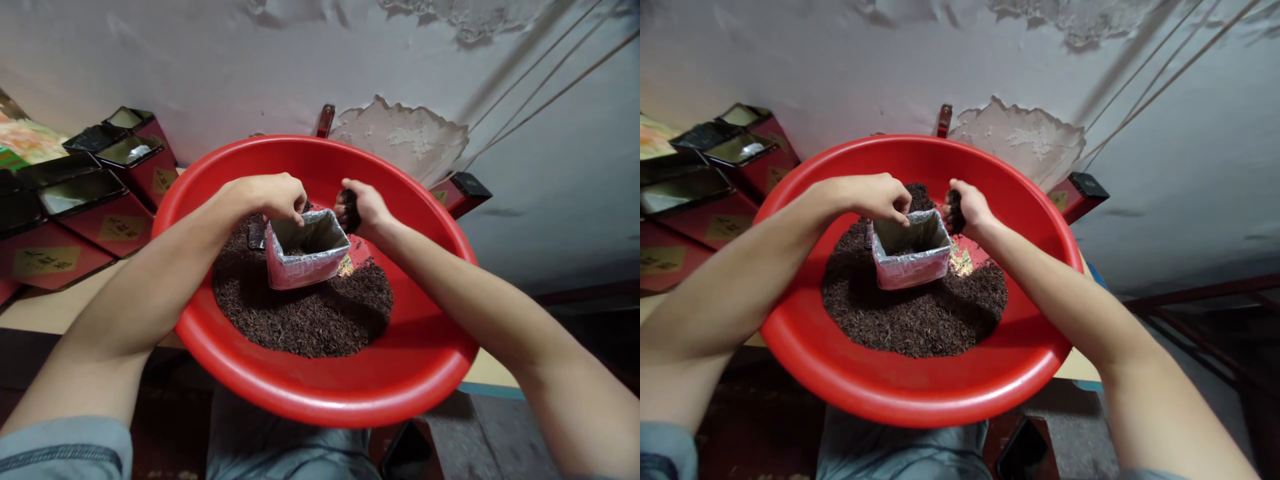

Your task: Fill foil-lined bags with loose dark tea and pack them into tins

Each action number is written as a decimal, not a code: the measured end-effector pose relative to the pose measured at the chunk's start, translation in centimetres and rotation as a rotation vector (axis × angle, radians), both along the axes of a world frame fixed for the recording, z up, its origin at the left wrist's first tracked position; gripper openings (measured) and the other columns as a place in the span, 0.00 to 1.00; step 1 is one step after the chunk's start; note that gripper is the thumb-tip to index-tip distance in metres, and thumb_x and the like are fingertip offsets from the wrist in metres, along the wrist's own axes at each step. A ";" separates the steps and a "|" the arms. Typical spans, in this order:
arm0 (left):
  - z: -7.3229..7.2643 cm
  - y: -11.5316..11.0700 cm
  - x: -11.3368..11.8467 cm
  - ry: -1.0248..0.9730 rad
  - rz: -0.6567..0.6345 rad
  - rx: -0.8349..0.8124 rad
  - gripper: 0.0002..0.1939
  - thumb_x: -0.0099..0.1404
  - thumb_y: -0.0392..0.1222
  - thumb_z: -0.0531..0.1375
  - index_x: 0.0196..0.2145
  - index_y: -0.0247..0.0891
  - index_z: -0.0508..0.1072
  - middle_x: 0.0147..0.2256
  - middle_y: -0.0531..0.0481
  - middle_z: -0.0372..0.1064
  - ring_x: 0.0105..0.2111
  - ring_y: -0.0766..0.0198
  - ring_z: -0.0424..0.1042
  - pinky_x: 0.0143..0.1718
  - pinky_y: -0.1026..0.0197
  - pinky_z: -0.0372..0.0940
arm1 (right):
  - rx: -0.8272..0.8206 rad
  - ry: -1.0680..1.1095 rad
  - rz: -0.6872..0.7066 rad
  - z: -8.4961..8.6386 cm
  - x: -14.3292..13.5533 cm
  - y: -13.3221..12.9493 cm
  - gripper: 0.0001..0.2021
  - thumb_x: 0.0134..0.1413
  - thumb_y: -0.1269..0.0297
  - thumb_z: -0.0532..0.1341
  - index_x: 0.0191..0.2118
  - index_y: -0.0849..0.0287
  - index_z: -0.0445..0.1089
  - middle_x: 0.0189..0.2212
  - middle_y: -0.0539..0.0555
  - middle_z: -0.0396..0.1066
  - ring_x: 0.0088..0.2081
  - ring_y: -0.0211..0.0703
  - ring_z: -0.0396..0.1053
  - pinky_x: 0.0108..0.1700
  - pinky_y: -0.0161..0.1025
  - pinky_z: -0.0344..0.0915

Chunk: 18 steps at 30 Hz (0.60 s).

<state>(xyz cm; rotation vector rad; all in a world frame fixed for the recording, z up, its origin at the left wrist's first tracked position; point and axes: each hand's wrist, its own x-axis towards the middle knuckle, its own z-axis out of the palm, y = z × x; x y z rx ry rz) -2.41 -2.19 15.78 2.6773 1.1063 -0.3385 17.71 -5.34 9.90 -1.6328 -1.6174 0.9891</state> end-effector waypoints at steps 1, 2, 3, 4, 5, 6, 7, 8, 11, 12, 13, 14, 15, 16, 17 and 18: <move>-0.1 0.1 0.0 -0.004 -0.003 -0.002 0.18 0.63 0.53 0.64 0.45 0.41 0.84 0.35 0.47 0.80 0.35 0.59 0.75 0.37 0.61 0.63 | 0.014 0.113 -0.028 0.7 0.6 0.0 0.28 0.63 0.30 0.45 0.30 0.51 0.57 0.19 0.49 0.54 0.23 0.44 0.58 0.28 0.42 0.65; -0.2 0.1 0.0 -0.007 -0.002 -0.002 0.17 0.63 0.53 0.65 0.45 0.42 0.84 0.35 0.47 0.80 0.35 0.58 0.76 0.38 0.60 0.63 | 0.035 0.221 -0.047 1.5 0.9 -0.2 0.29 0.61 0.28 0.47 0.29 0.51 0.57 0.19 0.49 0.54 0.23 0.43 0.58 0.27 0.41 0.64; -0.2 0.2 0.0 -0.009 -0.001 -0.001 0.17 0.63 0.53 0.65 0.45 0.42 0.84 0.35 0.48 0.80 0.35 0.58 0.76 0.38 0.60 0.64 | 0.061 0.305 -0.054 2.1 0.9 -0.5 0.30 0.59 0.26 0.50 0.29 0.51 0.58 0.19 0.49 0.54 0.23 0.43 0.58 0.26 0.41 0.63; -0.2 0.1 0.0 -0.010 0.001 0.001 0.17 0.63 0.53 0.64 0.45 0.42 0.84 0.34 0.48 0.80 0.35 0.58 0.76 0.38 0.60 0.64 | 0.090 0.348 -0.045 2.6 0.8 -0.8 0.31 0.58 0.25 0.52 0.29 0.51 0.58 0.19 0.49 0.54 0.24 0.42 0.58 0.26 0.40 0.63; -0.2 0.1 0.0 -0.009 0.004 0.004 0.17 0.63 0.52 0.64 0.45 0.42 0.84 0.34 0.48 0.80 0.35 0.58 0.76 0.39 0.60 0.64 | 0.114 0.370 -0.034 3.0 0.3 -1.2 0.32 0.57 0.24 0.52 0.29 0.51 0.58 0.19 0.49 0.55 0.24 0.42 0.59 0.27 0.40 0.64; -0.1 0.0 0.0 -0.008 0.006 0.006 0.18 0.64 0.52 0.64 0.45 0.41 0.84 0.34 0.47 0.80 0.35 0.57 0.76 0.39 0.59 0.64 | 0.132 0.378 -0.028 3.3 -0.2 -1.6 0.33 0.56 0.22 0.52 0.29 0.52 0.58 0.20 0.49 0.55 0.25 0.42 0.61 0.28 0.40 0.65; -0.1 -0.1 0.0 -0.006 0.006 0.008 0.18 0.64 0.51 0.64 0.46 0.41 0.84 0.35 0.47 0.80 0.35 0.57 0.76 0.39 0.59 0.64 | 0.142 0.378 -0.027 3.5 -0.9 -2.0 0.33 0.57 0.22 0.50 0.30 0.52 0.57 0.21 0.49 0.56 0.27 0.42 0.62 0.29 0.40 0.66; 0.0 -0.2 0.0 -0.004 0.005 0.010 0.18 0.64 0.51 0.63 0.46 0.40 0.84 0.35 0.46 0.81 0.35 0.57 0.76 0.40 0.59 0.64 | 0.147 0.380 -0.030 3.5 -1.5 -2.4 0.34 0.57 0.21 0.48 0.30 0.52 0.56 0.22 0.49 0.57 0.28 0.42 0.64 0.31 0.39 0.66; 0.0 -0.1 -0.1 0.010 -0.011 0.025 0.20 0.64 0.49 0.62 0.49 0.41 0.84 0.38 0.46 0.81 0.36 0.56 0.77 0.42 0.58 0.65 | 0.157 0.443 -0.035 3.3 -3.1 -3.2 0.34 0.58 0.22 0.46 0.31 0.52 0.55 0.25 0.50 0.60 0.31 0.42 0.67 0.33 0.39 0.67; -0.1 -0.1 -0.1 0.015 -0.018 0.029 0.20 0.64 0.49 0.62 0.49 0.41 0.84 0.38 0.46 0.81 0.36 0.56 0.77 0.42 0.57 0.65 | 0.169 0.474 -0.030 3.2 -3.5 -3.4 0.34 0.57 0.21 0.46 0.31 0.52 0.56 0.26 0.51 0.61 0.32 0.43 0.67 0.33 0.39 0.68; -0.1 0.0 -0.1 0.021 -0.025 0.031 0.20 0.64 0.50 0.61 0.49 0.41 0.84 0.37 0.46 0.81 0.36 0.56 0.76 0.41 0.57 0.65 | 0.183 0.498 -0.023 3.1 -3.7 -3.5 0.34 0.56 0.21 0.47 0.31 0.52 0.57 0.26 0.51 0.62 0.33 0.43 0.68 0.33 0.40 0.68; -0.2 0.1 -0.2 0.023 -0.030 0.033 0.20 0.64 0.50 0.61 0.48 0.41 0.84 0.36 0.47 0.80 0.35 0.57 0.76 0.40 0.57 0.65 | 0.196 0.510 -0.014 3.1 -3.8 -3.6 0.35 0.55 0.20 0.49 0.31 0.52 0.58 0.27 0.52 0.63 0.34 0.44 0.69 0.33 0.40 0.69; -0.3 0.2 -0.2 0.022 -0.036 0.033 0.20 0.64 0.50 0.61 0.47 0.40 0.84 0.35 0.47 0.80 0.33 0.57 0.76 0.39 0.58 0.64 | 0.204 0.508 -0.005 3.1 -3.9 -3.7 0.35 0.54 0.20 0.49 0.32 0.52 0.58 0.27 0.52 0.64 0.35 0.44 0.70 0.34 0.40 0.70; -0.3 0.3 -0.2 0.017 -0.041 0.032 0.19 0.64 0.50 0.61 0.46 0.40 0.84 0.34 0.47 0.79 0.32 0.58 0.75 0.38 0.58 0.64 | 0.206 0.498 0.004 3.1 -4.0 -3.8 0.35 0.54 0.20 0.50 0.32 0.53 0.59 0.28 0.52 0.65 0.36 0.45 0.71 0.34 0.41 0.71; -0.4 0.4 -0.2 0.010 -0.044 0.030 0.19 0.63 0.50 0.61 0.46 0.40 0.84 0.33 0.48 0.79 0.32 0.59 0.75 0.37 0.58 0.64 | 0.204 0.485 0.011 3.2 -4.0 -3.9 0.35 0.54 0.20 0.51 0.32 0.53 0.60 0.28 0.53 0.66 0.37 0.46 0.72 0.35 0.41 0.71; -0.5 0.4 -0.2 0.005 -0.044 0.030 0.18 0.63 0.51 0.61 0.45 0.40 0.84 0.32 0.48 0.79 0.32 0.59 0.74 0.37 0.58 0.63 | 0.201 0.472 0.014 3.3 -4.1 -4.1 0.35 0.55 0.20 0.51 0.32 0.53 0.60 0.29 0.53 0.67 0.38 0.47 0.73 0.36 0.42 0.72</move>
